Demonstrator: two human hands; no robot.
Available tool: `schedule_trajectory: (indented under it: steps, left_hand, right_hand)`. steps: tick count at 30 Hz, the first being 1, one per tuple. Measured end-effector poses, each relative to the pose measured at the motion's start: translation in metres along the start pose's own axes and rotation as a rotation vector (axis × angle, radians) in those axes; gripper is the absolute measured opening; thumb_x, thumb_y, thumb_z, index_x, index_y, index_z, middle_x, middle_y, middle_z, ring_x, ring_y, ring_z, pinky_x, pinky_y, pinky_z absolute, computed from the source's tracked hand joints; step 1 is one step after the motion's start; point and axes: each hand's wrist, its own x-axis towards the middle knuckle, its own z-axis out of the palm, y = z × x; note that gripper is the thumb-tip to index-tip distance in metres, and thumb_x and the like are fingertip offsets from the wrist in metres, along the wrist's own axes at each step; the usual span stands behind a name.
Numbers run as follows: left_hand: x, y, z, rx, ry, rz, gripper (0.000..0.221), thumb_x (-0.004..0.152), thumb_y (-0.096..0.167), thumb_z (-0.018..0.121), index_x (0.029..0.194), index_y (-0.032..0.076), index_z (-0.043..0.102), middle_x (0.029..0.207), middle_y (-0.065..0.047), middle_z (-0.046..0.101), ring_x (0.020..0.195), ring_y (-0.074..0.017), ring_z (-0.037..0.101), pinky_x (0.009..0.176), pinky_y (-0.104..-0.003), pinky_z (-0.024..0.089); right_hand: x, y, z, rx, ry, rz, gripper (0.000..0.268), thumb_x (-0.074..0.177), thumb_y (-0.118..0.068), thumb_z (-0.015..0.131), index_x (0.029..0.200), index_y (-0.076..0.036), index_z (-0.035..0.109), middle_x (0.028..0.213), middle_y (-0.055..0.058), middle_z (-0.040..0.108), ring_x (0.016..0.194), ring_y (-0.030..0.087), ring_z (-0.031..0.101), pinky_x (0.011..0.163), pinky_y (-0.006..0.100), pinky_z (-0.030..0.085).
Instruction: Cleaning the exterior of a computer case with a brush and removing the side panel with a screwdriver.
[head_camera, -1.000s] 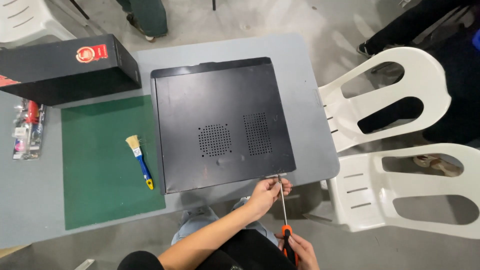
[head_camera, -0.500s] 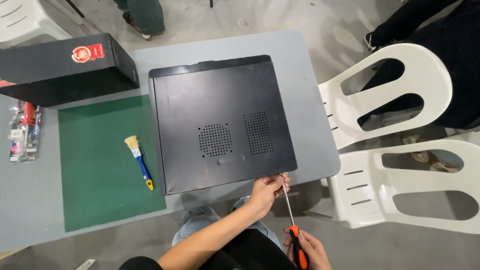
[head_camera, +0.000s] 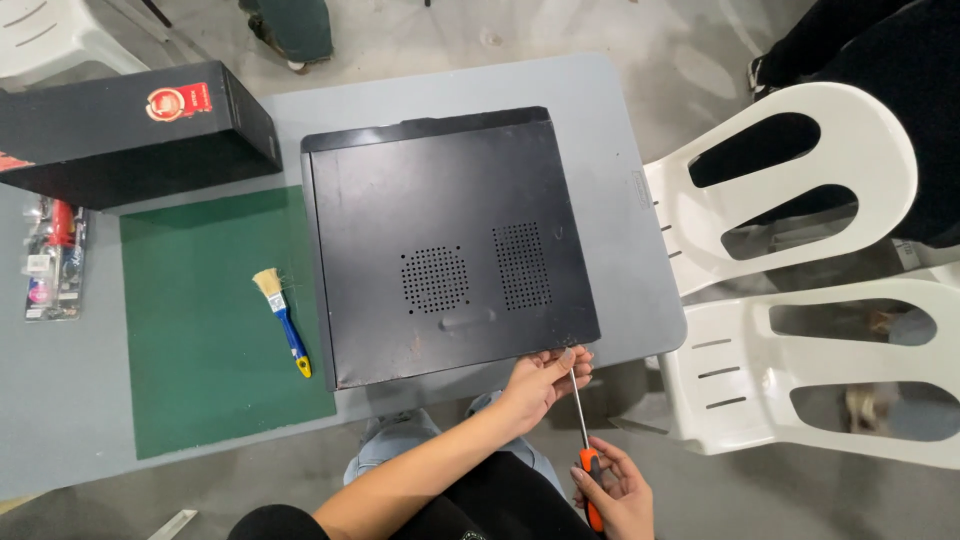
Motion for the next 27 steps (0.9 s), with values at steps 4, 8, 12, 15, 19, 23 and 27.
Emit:
schedule_trajectory:
  steps: [4,8,12,15,19,23,27]
  left_hand:
    - [-0.02,0.013,0.024,0.164,0.173,0.094,0.028,0.094,0.02,0.071,0.101,-0.007,0.073,0.098,-0.015,0.076,0.08,-0.0196,0.073,0.084,-0.032,0.066]
    - [-0.029,0.015,0.035,0.222,0.231,0.135,0.029,0.095,0.02,0.068,0.107,-0.006,0.076,0.099,-0.012,0.078,0.09,-0.0174,0.074,0.086,-0.027,0.064]
    - [-0.03,0.011,0.042,0.376,0.305,0.198,0.03,0.098,0.023,0.062,0.103,-0.001,0.078,0.097,-0.007,0.079,0.085,-0.0142,0.074,0.083,-0.024,0.061]
    - [-0.022,-0.008,0.033,0.388,0.292,0.279,0.028,0.1,0.022,0.056,0.103,0.002,0.076,0.103,-0.007,0.079,0.087,-0.0136,0.072,0.087,-0.025,0.059]
    - [-0.021,-0.023,0.015,0.566,0.203,0.366,0.027,0.099,0.023,0.053,0.098,0.007,0.075,0.109,-0.006,0.08,0.102,-0.0141,0.074,0.097,-0.026,0.056]
    - [-0.042,-0.013,-0.001,0.681,0.154,0.524,0.034,0.098,0.009,0.043,0.081,0.006,0.073,0.084,-0.004,0.076,0.075,-0.013,0.067,0.074,-0.027,0.056]
    - [-0.069,0.006,-0.001,0.739,0.223,0.872,0.031,0.1,0.015,0.045,0.084,0.01,0.071,0.087,-0.004,0.066,0.06,-0.0111,0.061,0.067,-0.026,0.051]
  right_hand:
    - [-0.003,-0.007,0.005,-0.071,0.093,0.072,0.05,0.076,0.014,0.081,0.124,0.009,0.069,0.079,0.02,0.062,0.055,0.031,0.056,0.053,0.042,0.053]
    - [-0.002,-0.001,-0.004,-0.104,0.068,0.016,0.05,0.075,0.011,0.082,0.123,0.008,0.07,0.079,0.018,0.062,0.054,0.031,0.057,0.052,0.04,0.054]
    - [-0.004,-0.007,-0.005,-0.176,0.089,0.027,0.045,0.077,0.008,0.082,0.121,0.006,0.073,0.08,0.018,0.064,0.059,0.028,0.058,0.058,0.037,0.055]
    - [-0.004,-0.002,-0.019,-0.203,0.073,0.029,0.04,0.077,0.008,0.083,0.116,0.007,0.074,0.077,0.018,0.064,0.056,0.027,0.058,0.056,0.036,0.053]
    - [-0.011,-0.008,-0.041,-0.199,0.128,0.133,0.033,0.077,0.018,0.083,0.108,0.01,0.079,0.074,0.021,0.068,0.06,0.025,0.053,0.065,0.035,0.05]
    - [0.016,-0.013,-0.064,-0.109,-0.087,-0.153,0.026,0.086,0.006,0.065,0.109,0.017,0.073,0.038,0.024,0.046,0.03,0.027,0.044,0.041,0.029,0.035]
    - [0.052,-0.091,-0.018,-0.267,-0.111,-0.279,0.019,0.096,-0.009,0.061,0.104,0.008,0.066,0.049,0.019,0.052,0.046,0.024,0.048,0.054,0.032,0.041]
